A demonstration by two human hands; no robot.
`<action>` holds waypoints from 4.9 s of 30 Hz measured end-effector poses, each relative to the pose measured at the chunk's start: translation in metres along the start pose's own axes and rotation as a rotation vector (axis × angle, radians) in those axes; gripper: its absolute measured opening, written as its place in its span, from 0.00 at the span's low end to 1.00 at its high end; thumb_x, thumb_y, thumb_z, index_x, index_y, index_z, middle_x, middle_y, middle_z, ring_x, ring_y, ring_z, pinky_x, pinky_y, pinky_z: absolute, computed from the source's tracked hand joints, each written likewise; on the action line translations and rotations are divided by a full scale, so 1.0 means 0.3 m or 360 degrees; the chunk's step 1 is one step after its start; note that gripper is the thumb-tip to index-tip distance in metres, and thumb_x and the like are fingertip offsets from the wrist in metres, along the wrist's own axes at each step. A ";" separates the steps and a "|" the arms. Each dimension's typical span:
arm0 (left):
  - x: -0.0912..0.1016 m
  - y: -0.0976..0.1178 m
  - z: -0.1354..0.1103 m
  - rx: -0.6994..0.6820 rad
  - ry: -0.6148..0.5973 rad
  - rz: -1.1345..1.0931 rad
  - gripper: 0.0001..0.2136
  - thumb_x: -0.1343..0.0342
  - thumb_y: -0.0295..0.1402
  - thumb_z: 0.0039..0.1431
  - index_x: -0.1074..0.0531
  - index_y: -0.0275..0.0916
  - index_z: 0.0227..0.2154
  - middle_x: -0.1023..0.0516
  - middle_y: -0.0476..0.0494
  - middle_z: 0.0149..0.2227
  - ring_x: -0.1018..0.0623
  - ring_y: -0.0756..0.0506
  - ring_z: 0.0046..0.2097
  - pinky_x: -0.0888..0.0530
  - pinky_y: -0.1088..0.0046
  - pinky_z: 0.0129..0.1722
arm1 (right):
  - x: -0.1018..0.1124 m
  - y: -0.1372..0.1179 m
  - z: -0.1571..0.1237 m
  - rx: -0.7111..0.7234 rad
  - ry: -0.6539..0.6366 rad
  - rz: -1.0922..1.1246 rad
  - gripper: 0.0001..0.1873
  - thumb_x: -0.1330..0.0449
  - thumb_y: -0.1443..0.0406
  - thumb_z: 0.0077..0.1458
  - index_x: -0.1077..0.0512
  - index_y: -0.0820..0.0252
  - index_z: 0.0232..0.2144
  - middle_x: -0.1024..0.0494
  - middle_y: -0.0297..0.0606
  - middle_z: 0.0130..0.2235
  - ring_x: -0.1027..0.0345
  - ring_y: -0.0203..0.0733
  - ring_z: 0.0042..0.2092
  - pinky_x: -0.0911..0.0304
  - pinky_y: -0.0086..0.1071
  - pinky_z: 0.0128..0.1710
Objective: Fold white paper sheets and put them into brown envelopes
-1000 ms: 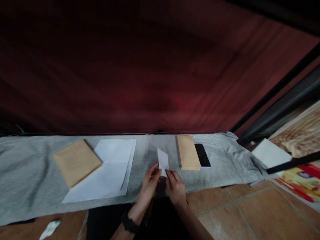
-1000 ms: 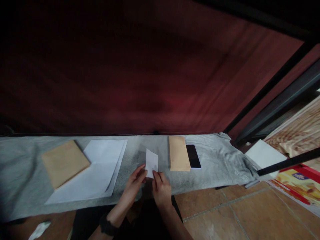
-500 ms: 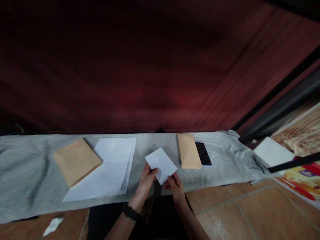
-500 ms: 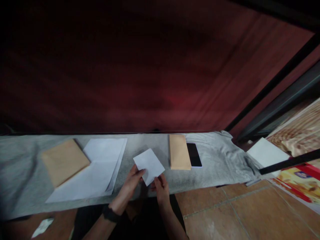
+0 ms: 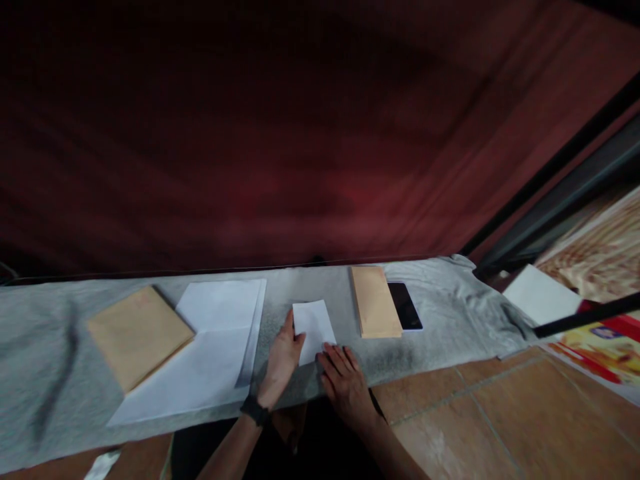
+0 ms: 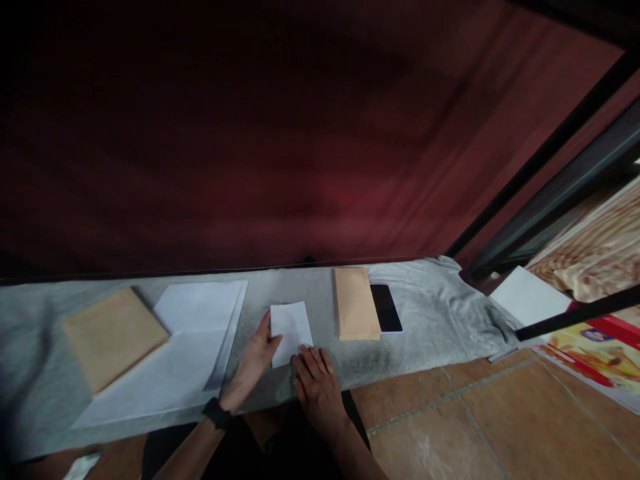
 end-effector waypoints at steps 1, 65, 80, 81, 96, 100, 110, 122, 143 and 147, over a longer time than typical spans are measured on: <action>-0.001 0.003 -0.012 -0.0040 0.0087 0.0089 0.31 0.48 0.30 0.61 0.46 0.36 0.67 0.22 0.33 0.51 0.21 0.38 0.50 0.27 0.64 0.50 | -0.002 -0.003 -0.001 -0.0005 -0.0007 -0.0030 0.23 0.47 0.67 0.66 0.34 0.55 0.62 0.31 0.42 0.63 0.39 0.47 0.64 0.46 0.50 0.66; -0.071 -0.062 -0.098 0.0142 0.0065 -0.0576 0.23 0.43 0.26 0.48 0.28 0.38 0.51 0.22 0.36 0.50 0.21 0.40 0.48 0.27 0.63 0.51 | -0.064 -0.005 -0.022 -0.0048 0.0199 -0.0225 0.22 0.46 0.65 0.64 0.31 0.55 0.59 0.34 0.43 0.65 0.39 0.48 0.64 0.48 0.48 0.67; -0.062 -0.067 -0.088 0.0137 -0.0076 -0.0467 0.25 0.44 0.24 0.51 0.29 0.36 0.55 0.19 0.44 0.39 0.21 0.46 0.38 0.25 0.69 0.43 | -0.057 0.007 -0.048 -0.0355 0.0197 -0.0270 0.26 0.49 0.62 0.67 0.39 0.57 0.66 0.33 0.40 0.64 0.41 0.50 0.65 0.51 0.50 0.67; -0.061 -0.065 -0.089 0.0140 -0.0063 -0.0464 0.25 0.44 0.23 0.50 0.28 0.36 0.54 0.20 0.45 0.39 0.21 0.46 0.37 0.25 0.70 0.42 | -0.058 0.010 -0.049 -0.0363 0.0196 -0.0266 0.27 0.49 0.62 0.67 0.40 0.57 0.66 0.33 0.41 0.64 0.41 0.51 0.65 0.51 0.50 0.67; -0.045 -0.050 -0.116 0.0135 0.0061 -0.0771 0.20 0.48 0.23 0.42 0.25 0.39 0.41 0.21 0.48 0.35 0.23 0.46 0.35 0.27 0.68 0.41 | -0.092 -0.022 -0.007 -0.0094 0.0112 -0.0160 0.33 0.49 0.69 0.61 0.45 0.60 0.68 0.36 0.46 0.66 0.39 0.50 0.64 0.41 0.48 0.62; -0.030 -0.024 -0.137 0.0126 0.0030 -0.1044 0.16 0.47 0.26 0.41 0.25 0.40 0.35 0.23 0.50 0.31 0.23 0.45 0.34 0.27 0.68 0.40 | -0.087 -0.017 0.017 -0.0161 0.0107 -0.0149 0.32 0.49 0.70 0.60 0.41 0.61 0.66 0.33 0.46 0.64 0.35 0.50 0.61 0.37 0.47 0.59; -0.003 0.042 -0.158 0.0467 0.0059 -0.1867 0.27 0.33 0.40 0.50 0.34 0.40 0.52 0.20 0.42 0.40 0.18 0.43 0.38 0.24 0.70 0.34 | 0.016 0.058 0.054 -0.0614 0.0202 0.0425 0.22 0.52 0.67 0.65 0.26 0.54 0.55 0.20 0.42 0.52 0.24 0.47 0.50 0.29 0.38 0.49; -0.057 -0.012 -0.149 0.0483 0.0004 -0.1685 0.27 0.36 0.34 0.47 0.33 0.40 0.52 0.19 0.48 0.36 0.20 0.44 0.39 0.24 0.71 0.37 | -0.052 -0.016 0.004 -0.1327 0.0357 0.1970 0.26 0.32 0.46 0.47 0.20 0.60 0.40 0.19 0.37 0.30 0.26 0.43 0.31 0.26 0.35 0.31; -0.031 -0.005 -0.097 -0.0132 -0.0033 -0.0628 0.28 0.46 0.25 0.56 0.35 0.38 0.61 0.20 0.45 0.37 0.22 0.44 0.37 0.26 0.67 0.42 | -0.056 0.071 -0.001 -0.1557 0.0420 0.2198 0.22 0.28 0.53 0.41 0.26 0.57 0.35 0.20 0.35 0.39 0.25 0.44 0.38 0.25 0.39 0.37; -0.006 0.021 -0.108 -0.0365 -0.0069 -0.0170 0.28 0.53 0.20 0.58 0.35 0.39 0.62 0.24 0.38 0.54 0.24 0.41 0.51 0.29 0.63 0.54 | -0.043 0.073 0.014 -0.1582 0.0302 0.2205 0.26 0.27 0.51 0.39 0.26 0.58 0.37 0.20 0.35 0.35 0.25 0.43 0.34 0.25 0.37 0.33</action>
Point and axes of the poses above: each hand's wrist, its own z-axis towards the middle knuckle, its own x-axis out of the back of the hand, y = z × x, the point moved 2 cm from there along z, towards the middle knuckle
